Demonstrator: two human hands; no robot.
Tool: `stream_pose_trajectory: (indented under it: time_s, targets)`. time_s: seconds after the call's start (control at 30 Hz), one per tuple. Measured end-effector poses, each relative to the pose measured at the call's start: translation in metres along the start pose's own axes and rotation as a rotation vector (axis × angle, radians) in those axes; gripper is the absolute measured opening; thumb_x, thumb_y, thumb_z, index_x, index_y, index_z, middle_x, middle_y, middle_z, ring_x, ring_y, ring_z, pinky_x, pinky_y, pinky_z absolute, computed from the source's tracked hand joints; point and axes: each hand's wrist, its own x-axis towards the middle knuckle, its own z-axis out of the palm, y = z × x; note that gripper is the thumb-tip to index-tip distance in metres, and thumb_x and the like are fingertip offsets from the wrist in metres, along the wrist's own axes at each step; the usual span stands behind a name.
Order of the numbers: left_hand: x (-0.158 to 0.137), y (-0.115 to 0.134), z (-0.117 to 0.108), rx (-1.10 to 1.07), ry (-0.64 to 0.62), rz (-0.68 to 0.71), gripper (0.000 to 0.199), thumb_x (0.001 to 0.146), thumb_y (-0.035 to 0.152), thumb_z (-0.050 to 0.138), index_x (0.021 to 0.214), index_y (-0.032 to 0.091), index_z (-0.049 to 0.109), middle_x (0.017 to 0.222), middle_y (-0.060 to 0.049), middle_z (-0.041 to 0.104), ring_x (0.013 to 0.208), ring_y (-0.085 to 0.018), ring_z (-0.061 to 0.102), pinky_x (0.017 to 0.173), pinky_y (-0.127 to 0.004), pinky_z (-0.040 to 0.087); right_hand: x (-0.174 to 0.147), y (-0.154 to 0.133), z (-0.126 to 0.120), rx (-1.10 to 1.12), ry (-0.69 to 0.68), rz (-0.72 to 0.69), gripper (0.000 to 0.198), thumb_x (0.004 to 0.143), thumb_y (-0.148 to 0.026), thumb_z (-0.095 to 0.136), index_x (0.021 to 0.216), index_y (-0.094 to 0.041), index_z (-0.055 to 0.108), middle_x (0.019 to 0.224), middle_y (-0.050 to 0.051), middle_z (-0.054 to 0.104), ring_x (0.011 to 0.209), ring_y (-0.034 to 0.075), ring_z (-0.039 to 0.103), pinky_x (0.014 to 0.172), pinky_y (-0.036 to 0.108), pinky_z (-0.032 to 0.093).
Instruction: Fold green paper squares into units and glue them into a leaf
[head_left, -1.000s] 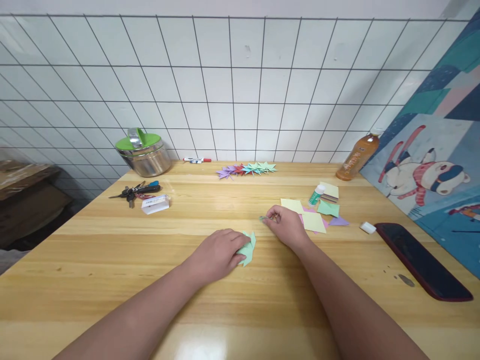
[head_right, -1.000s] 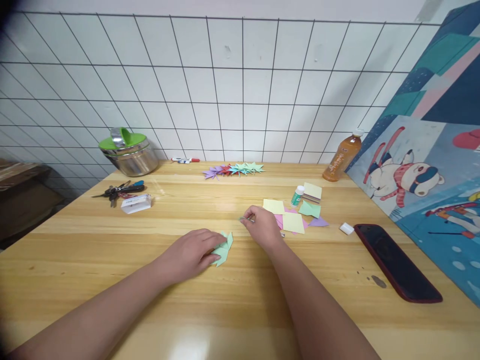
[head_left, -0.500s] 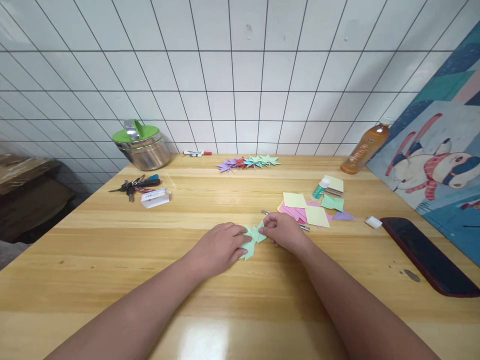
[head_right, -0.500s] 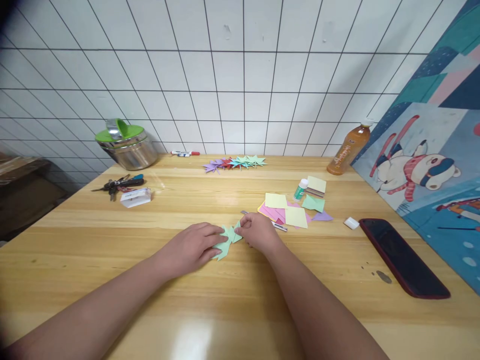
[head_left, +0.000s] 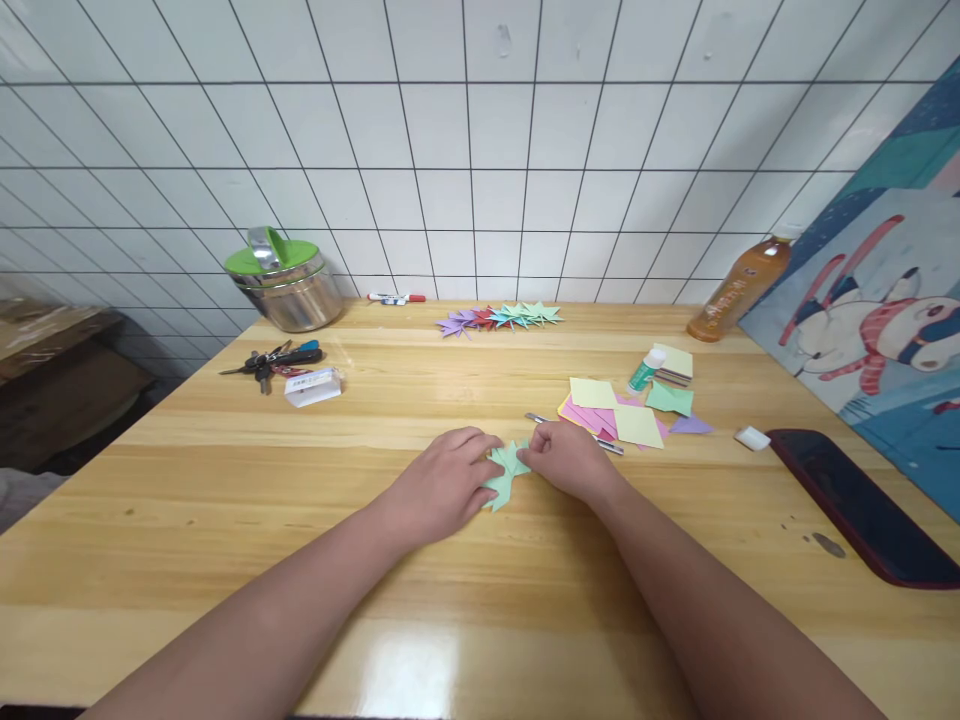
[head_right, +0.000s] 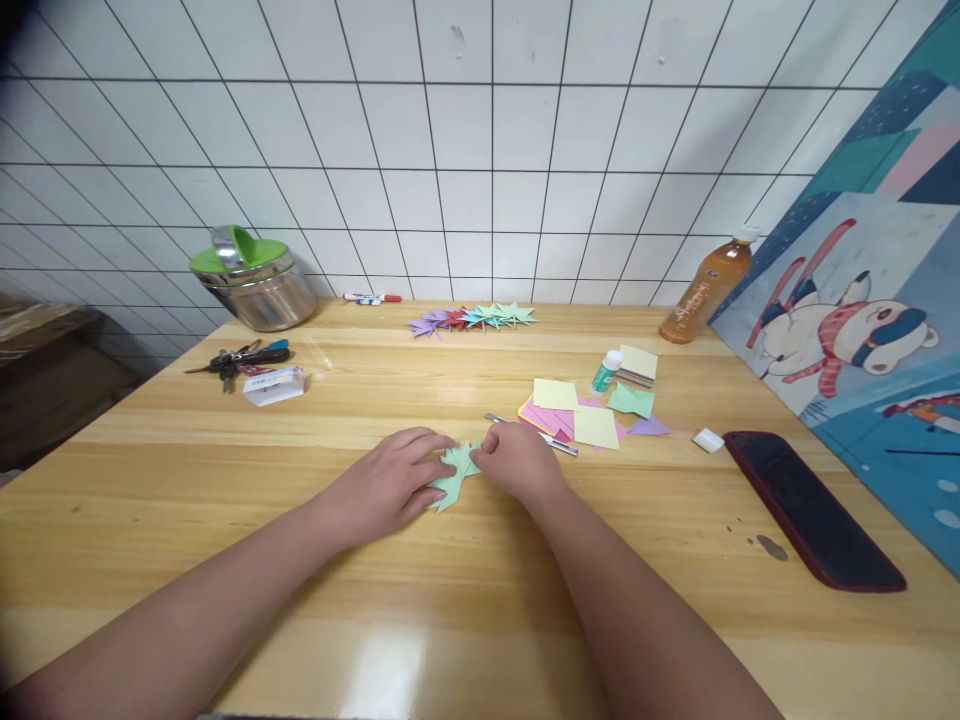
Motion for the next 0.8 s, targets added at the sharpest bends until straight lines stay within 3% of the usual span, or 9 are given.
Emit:
stream_pose_trajectory:
  time_s: [0.33,0.8]
  targets:
    - [0.001,-0.0027,0.0047,-0.007,-0.051,-0.004,0.025,0.086,0.026,0.048,0.109,0.021,0.055,0.113,-0.006,0.059,0.106,-0.021,0.051,0.094,-0.039,0.039,-0.0032,-0.0043,-0.0021,-0.151,-0.011,-0.006,0.02,0.071,-0.038,0.061,0.059,-0.022,0.06,0.062,-0.001,0.061,0.055,0.012,0.051,0.047,0.023,0.027]
    - [0.0008,-0.0015,0.0031,-0.03,-0.059,0.001,0.025,0.086,0.025,0.048,0.111,0.02,0.052,0.108,-0.007,0.06,0.105,-0.023,0.053,0.091,-0.039,0.04,-0.0019,0.0037,-0.0052,-0.091,-0.067,-0.117,0.02,0.072,-0.036,0.062,0.06,-0.021,0.055,0.062,-0.003,0.059,0.053,0.01,0.048,0.048,0.021,0.027]
